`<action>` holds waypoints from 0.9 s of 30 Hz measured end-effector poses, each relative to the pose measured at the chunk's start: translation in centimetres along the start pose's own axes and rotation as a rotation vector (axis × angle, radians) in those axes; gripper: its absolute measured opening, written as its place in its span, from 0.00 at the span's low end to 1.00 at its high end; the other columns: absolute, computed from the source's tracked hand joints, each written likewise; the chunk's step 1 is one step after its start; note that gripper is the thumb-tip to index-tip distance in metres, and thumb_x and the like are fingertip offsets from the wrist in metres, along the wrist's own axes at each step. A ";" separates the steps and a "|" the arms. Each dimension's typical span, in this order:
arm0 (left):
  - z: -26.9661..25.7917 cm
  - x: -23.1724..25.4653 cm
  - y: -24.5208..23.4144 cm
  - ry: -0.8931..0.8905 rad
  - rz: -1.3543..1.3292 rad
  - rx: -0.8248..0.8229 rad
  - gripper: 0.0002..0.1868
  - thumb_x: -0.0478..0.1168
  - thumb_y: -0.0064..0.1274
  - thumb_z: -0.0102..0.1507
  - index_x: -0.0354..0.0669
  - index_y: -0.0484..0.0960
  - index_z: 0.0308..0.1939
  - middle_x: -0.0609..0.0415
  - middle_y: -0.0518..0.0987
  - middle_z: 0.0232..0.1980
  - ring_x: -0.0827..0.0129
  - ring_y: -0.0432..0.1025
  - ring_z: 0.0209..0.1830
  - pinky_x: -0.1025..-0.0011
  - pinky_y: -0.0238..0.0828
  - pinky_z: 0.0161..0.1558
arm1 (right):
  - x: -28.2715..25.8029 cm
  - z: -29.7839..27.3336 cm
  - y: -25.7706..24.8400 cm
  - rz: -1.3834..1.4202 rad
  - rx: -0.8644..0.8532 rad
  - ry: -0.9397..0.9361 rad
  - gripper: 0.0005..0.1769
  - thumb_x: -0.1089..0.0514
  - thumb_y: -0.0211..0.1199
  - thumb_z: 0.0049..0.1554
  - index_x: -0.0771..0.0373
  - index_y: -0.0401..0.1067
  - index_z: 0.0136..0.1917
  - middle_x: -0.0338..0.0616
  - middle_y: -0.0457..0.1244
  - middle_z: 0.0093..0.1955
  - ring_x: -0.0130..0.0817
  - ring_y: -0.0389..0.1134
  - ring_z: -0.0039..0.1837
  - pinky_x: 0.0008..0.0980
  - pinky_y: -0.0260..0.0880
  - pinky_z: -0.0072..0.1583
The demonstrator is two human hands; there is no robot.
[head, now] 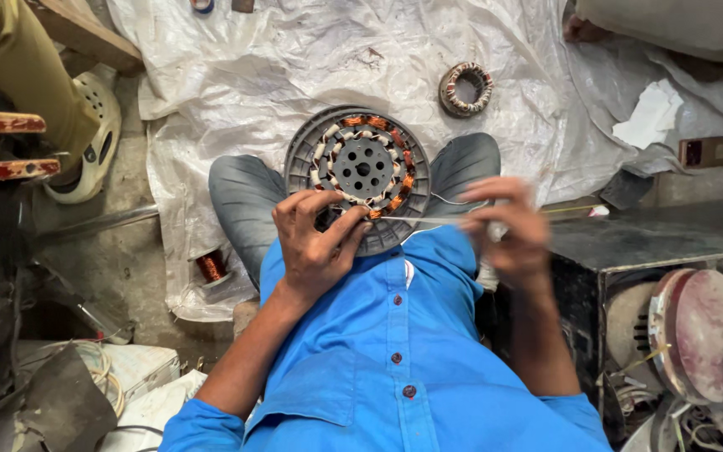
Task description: The person sits cross-legged on the floor and uses a white string to tie and secure copper windings on a motor stator. They repeatedly wrap the string around the windings and pull it tight to hold them in place.
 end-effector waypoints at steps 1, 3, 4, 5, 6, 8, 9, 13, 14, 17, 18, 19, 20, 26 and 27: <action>0.0 -0.1 0.1 0.000 -0.004 0.000 0.17 0.40 0.72 0.57 0.51 0.88 0.48 0.56 0.73 0.57 0.57 0.63 0.61 0.59 0.60 0.62 | 0.8 -0.8 -2.6 0.008 0.144 0.070 0.04 0.66 0.66 0.57 0.63 0.72 0.46 0.48 0.67 0.58 0.42 0.70 0.60 0.40 0.71 0.64; -0.2 -0.1 0.4 0.001 0.000 -0.011 0.17 0.40 0.72 0.57 0.52 0.88 0.48 0.56 0.73 0.57 0.57 0.63 0.61 0.60 0.60 0.62 | 2.7 -3.0 -7.7 -0.056 0.432 0.362 0.03 0.66 0.67 0.69 0.65 0.74 0.52 0.48 0.64 0.60 0.37 0.66 0.60 0.35 0.68 0.61; -0.2 -0.1 0.4 0.003 0.009 -0.010 0.17 0.40 0.72 0.57 0.52 0.88 0.48 0.56 0.73 0.57 0.56 0.63 0.61 0.60 0.59 0.62 | 3.3 -3.3 -9.3 -0.100 0.523 0.428 0.03 0.66 0.69 0.69 0.67 0.75 0.53 0.49 0.62 0.63 0.38 0.62 0.58 0.35 0.64 0.58; -0.2 -0.1 0.5 0.004 -0.001 -0.008 0.17 0.40 0.72 0.56 0.52 0.88 0.48 0.56 0.73 0.57 0.57 0.63 0.61 0.60 0.59 0.62 | 3.3 -2.8 -9.0 -0.323 0.372 0.411 0.04 0.66 0.70 0.66 0.66 0.76 0.52 0.48 0.63 0.63 0.41 0.62 0.62 0.39 0.64 0.62; -0.1 -0.2 0.5 0.006 -0.004 -0.006 0.17 0.40 0.72 0.56 0.52 0.88 0.48 0.56 0.73 0.57 0.57 0.63 0.60 0.60 0.59 0.61 | 3.3 -2.1 -7.9 -0.537 0.218 0.387 0.06 0.65 0.72 0.63 0.65 0.76 0.51 0.48 0.64 0.64 0.45 0.63 0.65 0.43 0.64 0.66; 0.0 -0.2 0.3 0.013 -0.010 -0.003 0.17 0.40 0.72 0.56 0.52 0.88 0.48 0.56 0.73 0.56 0.57 0.63 0.60 0.60 0.59 0.61 | 2.8 -1.2 -5.4 -0.578 0.023 0.330 0.11 0.63 0.73 0.58 0.63 0.75 0.54 0.48 0.63 0.68 0.48 0.62 0.72 0.46 0.62 0.72; 0.1 -0.3 0.3 0.019 -0.012 -0.004 0.17 0.40 0.72 0.56 0.52 0.88 0.48 0.56 0.73 0.57 0.57 0.63 0.60 0.60 0.59 0.61 | 2.3 -0.8 -3.1 -0.409 -0.013 0.301 0.16 0.60 0.72 0.57 0.63 0.74 0.58 0.48 0.62 0.71 0.48 0.61 0.74 0.45 0.61 0.75; -0.2 0.0 0.2 0.021 0.008 -0.022 0.17 0.39 0.72 0.57 0.51 0.88 0.50 0.56 0.74 0.57 0.58 0.64 0.61 0.60 0.59 0.62 | -1.7 0.8 4.0 -0.317 -0.143 0.127 0.22 0.53 0.77 0.48 0.61 0.77 0.54 0.46 0.64 0.63 0.47 0.62 0.67 0.44 0.60 0.68; 0.1 -0.2 0.1 0.017 0.000 -0.012 0.17 0.39 0.72 0.57 0.51 0.87 0.50 0.56 0.74 0.57 0.58 0.64 0.61 0.60 0.59 0.62 | -2.4 1.5 5.3 -0.373 -0.127 0.098 0.20 0.53 0.77 0.48 0.61 0.77 0.52 0.46 0.64 0.61 0.48 0.62 0.66 0.45 0.60 0.67; 0.2 0.0 0.1 0.001 -0.028 0.004 0.17 0.39 0.72 0.57 0.52 0.87 0.49 0.56 0.74 0.57 0.56 0.63 0.61 0.60 0.59 0.62 | -4.6 2.6 6.8 -0.453 -0.102 0.021 0.15 0.55 0.76 0.50 0.60 0.76 0.48 0.44 0.65 0.53 0.46 0.63 0.61 0.45 0.61 0.63; 0.1 0.0 0.1 -0.002 -0.028 0.009 0.17 0.39 0.72 0.57 0.52 0.87 0.50 0.56 0.74 0.57 0.56 0.63 0.61 0.60 0.59 0.62 | -5.0 2.8 6.7 -0.415 -0.106 -0.010 0.12 0.57 0.75 0.51 0.59 0.76 0.47 0.41 0.66 0.50 0.44 0.64 0.58 0.44 0.62 0.61; 0.1 0.0 0.2 -0.006 -0.029 0.014 0.17 0.39 0.72 0.58 0.52 0.87 0.50 0.56 0.74 0.57 0.56 0.63 0.61 0.60 0.59 0.62 | -5.4 3.1 6.7 -0.377 -0.109 -0.041 0.10 0.59 0.74 0.52 0.58 0.76 0.46 0.39 0.67 0.48 0.42 0.65 0.56 0.43 0.63 0.59; -0.1 0.0 0.2 -0.014 -0.034 0.012 0.17 0.39 0.72 0.57 0.52 0.87 0.49 0.56 0.74 0.57 0.57 0.63 0.61 0.60 0.59 0.63 | -5.7 3.0 7.0 -0.333 -0.172 -0.046 0.10 0.59 0.74 0.52 0.60 0.76 0.46 0.40 0.66 0.44 0.41 0.65 0.52 0.42 0.63 0.56; 0.0 -0.5 0.4 -0.013 -0.074 0.022 0.16 0.39 0.72 0.57 0.51 0.88 0.48 0.56 0.74 0.56 0.55 0.62 0.60 0.61 0.60 0.62 | -7.2 2.4 8.3 -0.164 -0.260 -0.075 0.10 0.64 0.72 0.53 0.65 0.77 0.49 0.42 0.62 0.35 0.39 0.64 0.41 0.37 0.65 0.42; 0.0 -0.6 0.4 -0.010 -0.077 0.019 0.16 0.39 0.72 0.57 0.52 0.88 0.48 0.56 0.74 0.57 0.55 0.62 0.60 0.62 0.61 0.62 | -7.1 2.3 8.7 -0.131 -0.264 -0.053 0.10 0.64 0.72 0.53 0.65 0.76 0.48 0.42 0.62 0.35 0.38 0.64 0.40 0.37 0.64 0.41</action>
Point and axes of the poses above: each hand's wrist, its own z-axis towards the middle knuckle, its own y-axis out of the palm, x = y × z, the point moved 6 cm from there along z, towards the middle knuckle
